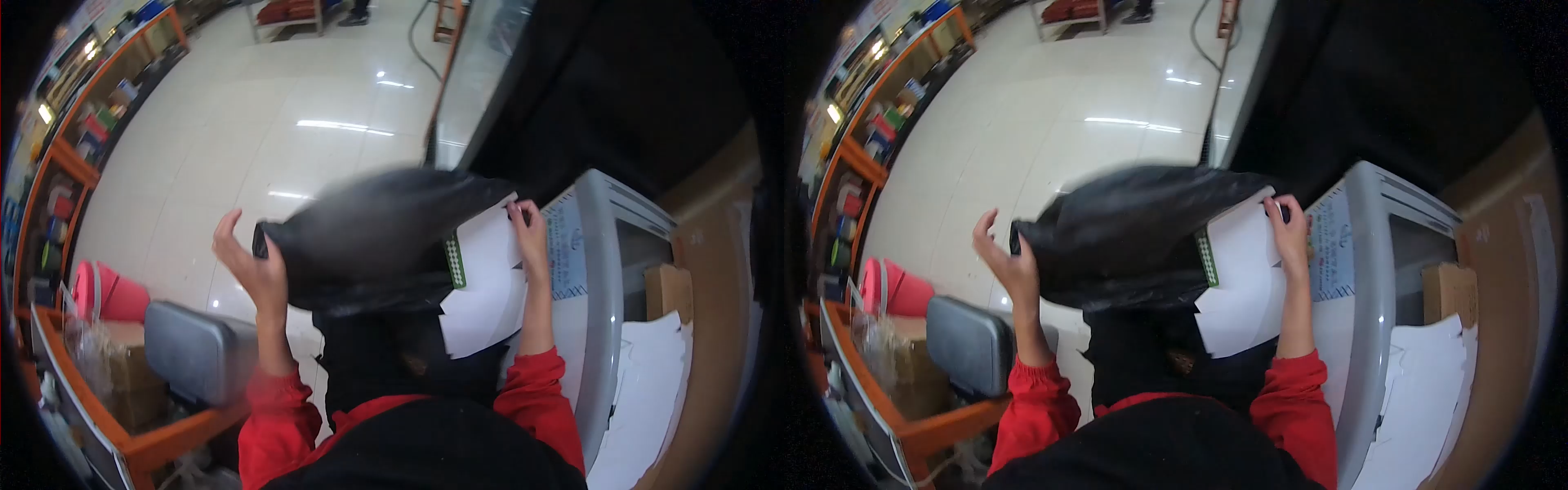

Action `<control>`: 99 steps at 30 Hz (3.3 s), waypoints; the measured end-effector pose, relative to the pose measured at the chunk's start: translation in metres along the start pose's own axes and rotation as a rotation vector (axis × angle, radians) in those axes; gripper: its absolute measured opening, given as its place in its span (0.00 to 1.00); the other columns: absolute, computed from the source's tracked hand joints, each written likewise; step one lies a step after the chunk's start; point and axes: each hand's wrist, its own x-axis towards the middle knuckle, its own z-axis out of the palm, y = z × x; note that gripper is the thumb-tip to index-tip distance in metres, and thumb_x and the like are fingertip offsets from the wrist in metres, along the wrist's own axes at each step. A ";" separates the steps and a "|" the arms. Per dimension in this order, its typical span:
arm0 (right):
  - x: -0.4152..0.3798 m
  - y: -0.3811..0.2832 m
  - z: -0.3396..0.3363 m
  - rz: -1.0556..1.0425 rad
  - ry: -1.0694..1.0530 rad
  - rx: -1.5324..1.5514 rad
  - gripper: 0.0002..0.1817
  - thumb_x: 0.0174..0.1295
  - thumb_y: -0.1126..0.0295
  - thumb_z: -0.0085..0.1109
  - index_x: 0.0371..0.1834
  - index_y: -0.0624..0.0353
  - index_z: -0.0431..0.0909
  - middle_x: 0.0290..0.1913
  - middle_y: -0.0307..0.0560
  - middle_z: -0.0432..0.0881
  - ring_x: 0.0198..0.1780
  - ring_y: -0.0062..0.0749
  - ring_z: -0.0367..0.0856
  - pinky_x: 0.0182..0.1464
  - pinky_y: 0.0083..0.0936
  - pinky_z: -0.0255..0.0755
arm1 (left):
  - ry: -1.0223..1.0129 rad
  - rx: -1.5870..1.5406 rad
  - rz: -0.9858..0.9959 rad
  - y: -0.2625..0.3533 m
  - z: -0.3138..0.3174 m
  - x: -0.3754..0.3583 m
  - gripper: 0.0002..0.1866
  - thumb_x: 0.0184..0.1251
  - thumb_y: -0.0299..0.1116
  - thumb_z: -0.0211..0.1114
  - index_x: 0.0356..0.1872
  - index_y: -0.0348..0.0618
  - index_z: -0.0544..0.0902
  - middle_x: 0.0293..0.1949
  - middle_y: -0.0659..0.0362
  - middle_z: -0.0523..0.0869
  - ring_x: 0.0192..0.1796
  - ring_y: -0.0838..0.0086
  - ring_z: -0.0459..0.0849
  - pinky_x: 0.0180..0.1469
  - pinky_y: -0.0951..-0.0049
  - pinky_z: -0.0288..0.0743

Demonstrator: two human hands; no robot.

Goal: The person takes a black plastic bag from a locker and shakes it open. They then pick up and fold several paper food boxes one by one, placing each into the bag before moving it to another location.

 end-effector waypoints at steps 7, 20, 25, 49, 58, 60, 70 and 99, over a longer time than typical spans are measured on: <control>0.032 -0.146 -0.072 -0.125 -0.055 -0.498 0.13 0.56 0.61 0.60 0.26 0.60 0.74 0.31 0.47 0.80 0.35 0.32 0.77 0.42 0.25 0.68 | -0.113 -0.642 0.518 0.075 0.036 -0.043 0.11 0.40 0.26 0.63 0.31 0.48 0.80 0.32 0.60 0.76 0.36 0.69 0.76 0.42 0.67 0.64; 0.035 -0.134 -0.137 -0.064 -0.025 -0.981 0.16 0.56 0.68 0.47 0.42 0.67 0.78 0.42 0.58 0.80 0.43 0.47 0.79 0.49 0.31 0.70 | -1.071 -1.442 0.893 0.204 -0.012 0.014 0.15 0.57 0.40 0.63 0.39 0.39 0.78 0.44 0.51 0.79 0.50 0.59 0.77 0.57 0.61 0.67; 0.043 -0.117 -0.153 -0.065 -0.012 -0.924 0.16 0.55 0.67 0.48 0.41 0.65 0.80 0.38 0.62 0.80 0.42 0.53 0.78 0.49 0.37 0.70 | -1.267 -0.730 1.034 0.222 0.085 -0.020 0.15 0.56 0.38 0.62 0.39 0.41 0.74 0.36 0.51 0.79 0.46 0.61 0.79 0.66 0.54 0.51; 0.115 -0.010 -0.264 0.279 -0.093 -0.482 0.19 0.62 0.64 0.37 0.36 0.73 0.72 0.37 0.54 0.79 0.39 0.37 0.74 0.49 0.28 0.65 | -1.608 -1.488 -0.236 0.346 0.343 -0.142 0.32 0.70 0.57 0.41 0.44 0.34 0.80 0.42 0.57 0.82 0.44 0.75 0.78 0.53 0.77 0.67; 0.118 0.027 -0.304 0.174 0.047 -0.655 0.17 0.60 0.67 0.40 0.42 0.69 0.73 0.34 0.50 0.79 0.37 0.30 0.74 0.43 0.26 0.68 | -1.229 -1.185 0.443 0.277 0.175 -0.062 0.33 0.58 0.41 0.63 0.62 0.39 0.64 0.57 0.46 0.72 0.59 0.58 0.71 0.62 0.65 0.61; 0.102 0.023 -0.299 0.078 0.151 -0.696 0.21 0.58 0.66 0.42 0.50 0.65 0.74 0.39 0.61 0.81 0.42 0.48 0.79 0.48 0.34 0.69 | -1.201 -1.085 0.726 0.277 0.133 -0.062 0.33 0.56 0.39 0.63 0.62 0.42 0.64 0.55 0.46 0.73 0.60 0.58 0.69 0.65 0.59 0.57; 0.056 -0.019 -0.243 -0.030 0.268 -1.228 0.16 0.57 0.71 0.47 0.50 0.59 0.70 0.40 0.59 0.77 0.44 0.52 0.75 0.45 0.45 0.70 | -0.896 -0.393 0.316 0.168 0.156 -0.112 0.35 0.48 0.33 0.69 0.60 0.43 0.65 0.55 0.50 0.73 0.62 0.59 0.68 0.67 0.41 0.34; -0.018 -0.054 -0.181 0.117 0.179 -1.123 0.19 0.54 0.57 0.55 0.47 0.51 0.68 0.35 0.52 0.79 0.41 0.47 0.78 0.40 0.40 0.68 | -1.597 -2.069 -0.459 0.269 0.010 -0.104 0.39 0.68 0.39 0.53 0.70 0.49 0.38 0.67 0.47 0.55 0.68 0.60 0.58 0.65 0.63 0.56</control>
